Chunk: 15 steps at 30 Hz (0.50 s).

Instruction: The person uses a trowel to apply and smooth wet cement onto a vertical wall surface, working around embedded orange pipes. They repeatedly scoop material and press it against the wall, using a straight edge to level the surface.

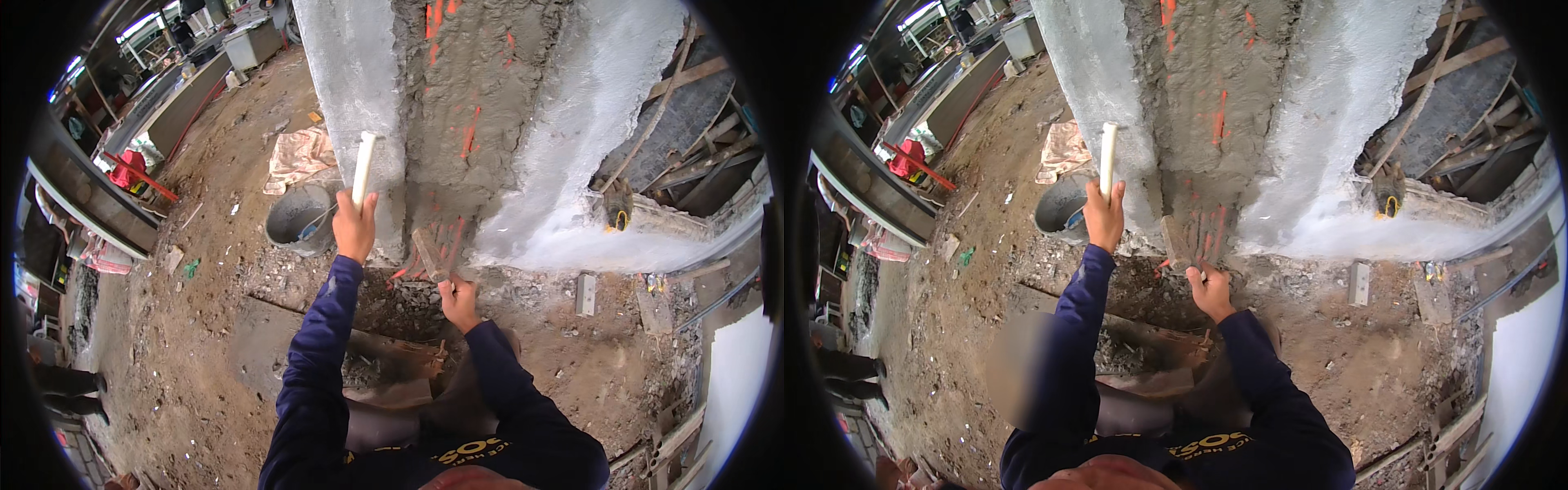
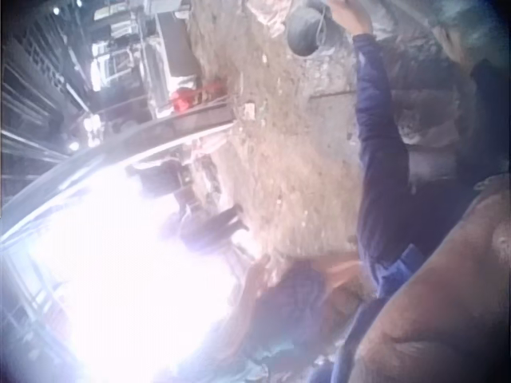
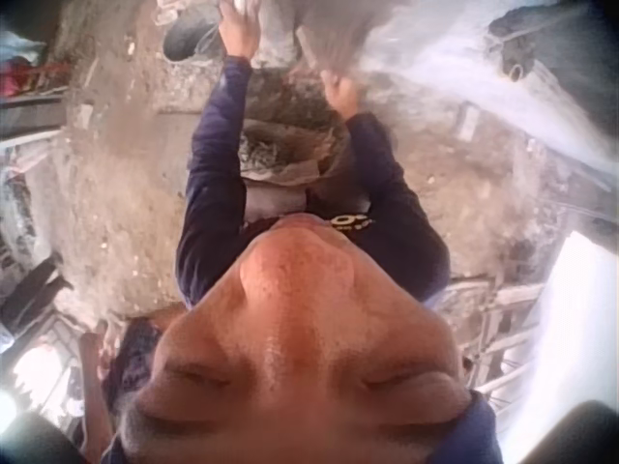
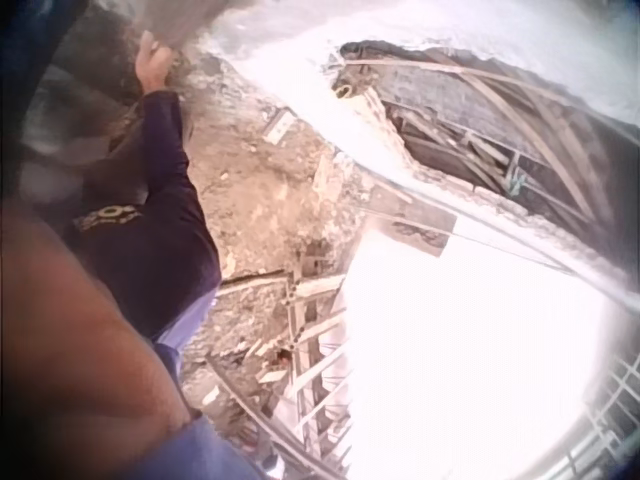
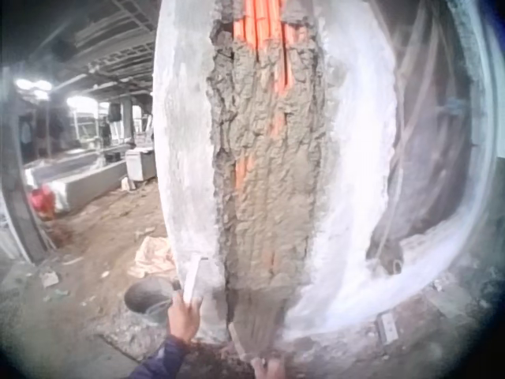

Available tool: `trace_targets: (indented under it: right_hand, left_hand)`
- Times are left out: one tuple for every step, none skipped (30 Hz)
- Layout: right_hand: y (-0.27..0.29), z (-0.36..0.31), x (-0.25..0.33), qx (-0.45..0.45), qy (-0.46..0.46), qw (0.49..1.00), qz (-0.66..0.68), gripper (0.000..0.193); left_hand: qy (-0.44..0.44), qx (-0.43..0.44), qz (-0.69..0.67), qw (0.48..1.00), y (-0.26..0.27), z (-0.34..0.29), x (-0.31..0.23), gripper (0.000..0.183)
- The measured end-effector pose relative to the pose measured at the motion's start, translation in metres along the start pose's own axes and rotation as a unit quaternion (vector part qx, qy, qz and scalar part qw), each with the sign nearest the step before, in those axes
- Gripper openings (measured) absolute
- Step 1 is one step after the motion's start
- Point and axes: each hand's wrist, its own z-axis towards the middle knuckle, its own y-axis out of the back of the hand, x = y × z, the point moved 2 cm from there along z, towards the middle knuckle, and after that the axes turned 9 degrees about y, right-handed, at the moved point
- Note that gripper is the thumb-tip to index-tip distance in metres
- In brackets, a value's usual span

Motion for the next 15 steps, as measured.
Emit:
trace_targets:
  right_hand:
    - [-0.001, 0.004, 0.003, 0.014, 0.009, 1.0, -0.009, 0.058]
    - [-0.003, 0.009, 0.006, 0.006, 0.038, 0.999, -0.014, 0.058]
    - [-0.004, 0.018, 0.011, -0.001, 0.07, 0.997, -0.022, 0.057]
    - [-0.004, 0.03, 0.021, -0.008, 0.1, 0.995, -0.03, 0.057]
    - [-0.004, 0.044, 0.032, -0.003, 0.121, 0.993, -0.005, 0.051]
    - [0.0, 0.059, 0.035, 0.007, 0.165, 0.986, -0.008, 0.049]
    - [0.002, 0.075, 0.037, 0.015, 0.21, 0.978, -0.01, 0.047]
    - [0.007, 0.092, 0.04, 0.021, 0.254, 0.967, -0.014, 0.045]
    - [0.015, 0.11, 0.049, 0.028, 0.288, 0.955, -0.058, 0.046]
    - [0.004, 0.13, 0.07, 0.03, 0.325, 0.942, -0.082, 0.047]
    - [-0.012, 0.15, 0.086, 0.052, 0.298, 0.949, -0.088, 0.05]
    - [-0.008, 0.162, 0.077, 0.081, 0.249, 0.955, -0.136, 0.053]
    - [-0.003, 0.174, 0.06, 0.082, 0.196, 0.96, -0.181, 0.055]
    - [-0.001, 0.179, 0.05, 0.082, 0.15, 0.962, -0.211, 0.058]
    - [-0.004, 0.17, 0.052, 0.084, 0.131, 0.967, -0.2, 0.057]
  left_hand:
    - [0.0, 0.003, 0.034, 0.999, 0.001, 0.001, -0.002, 0.032]
    - [0.057, 0.04, 0.02, 0.997, -0.002, 0.004, -0.002, 0.027]
    - [0.014, 0.024, 0.049, 0.998, -0.005, 0.009, -0.001, 0.026]
    - [-0.026, 0.01, 0.079, 0.996, -0.007, 0.011, -0.001, 0.025]
    - [0.006, 0.017, 0.095, 0.995, -0.009, 0.015, 0.003, 0.022]
    - [-0.001, 0.014, 0.104, 0.994, -0.014, 0.017, 0.005, 0.021]
    - [-0.011, 0.011, 0.114, 0.993, -0.018, 0.02, 0.007, 0.021]
    - [-0.021, 0.009, 0.123, 0.992, -0.022, 0.023, 0.009, 0.02]
    - [-0.013, 0.046, 0.165, 0.985, -0.027, 0.024, 0.009, 0.017]
    - [-0.008, 0.036, 0.074, 0.997, -0.019, 0.038, 0.051, 0.016]
    - [-0.007, 0.024, -0.015, 1.0, -0.003, 0.054, 0.095, 0.017]
    - [-0.085, 0.022, 0.061, 0.994, -0.014, 0.038, 0.074, 0.018]
    - [-0.168, 0.002, 0.132, 0.977, -0.02, 0.022, 0.043, 0.022]
    - [-0.114, 0.031, 0.152, 0.981, -0.02, 0.024, 0.022, 0.028]
    - [-0.136, 0.021, 0.175, 0.975, -0.016, 0.027, 0.027, 0.031]
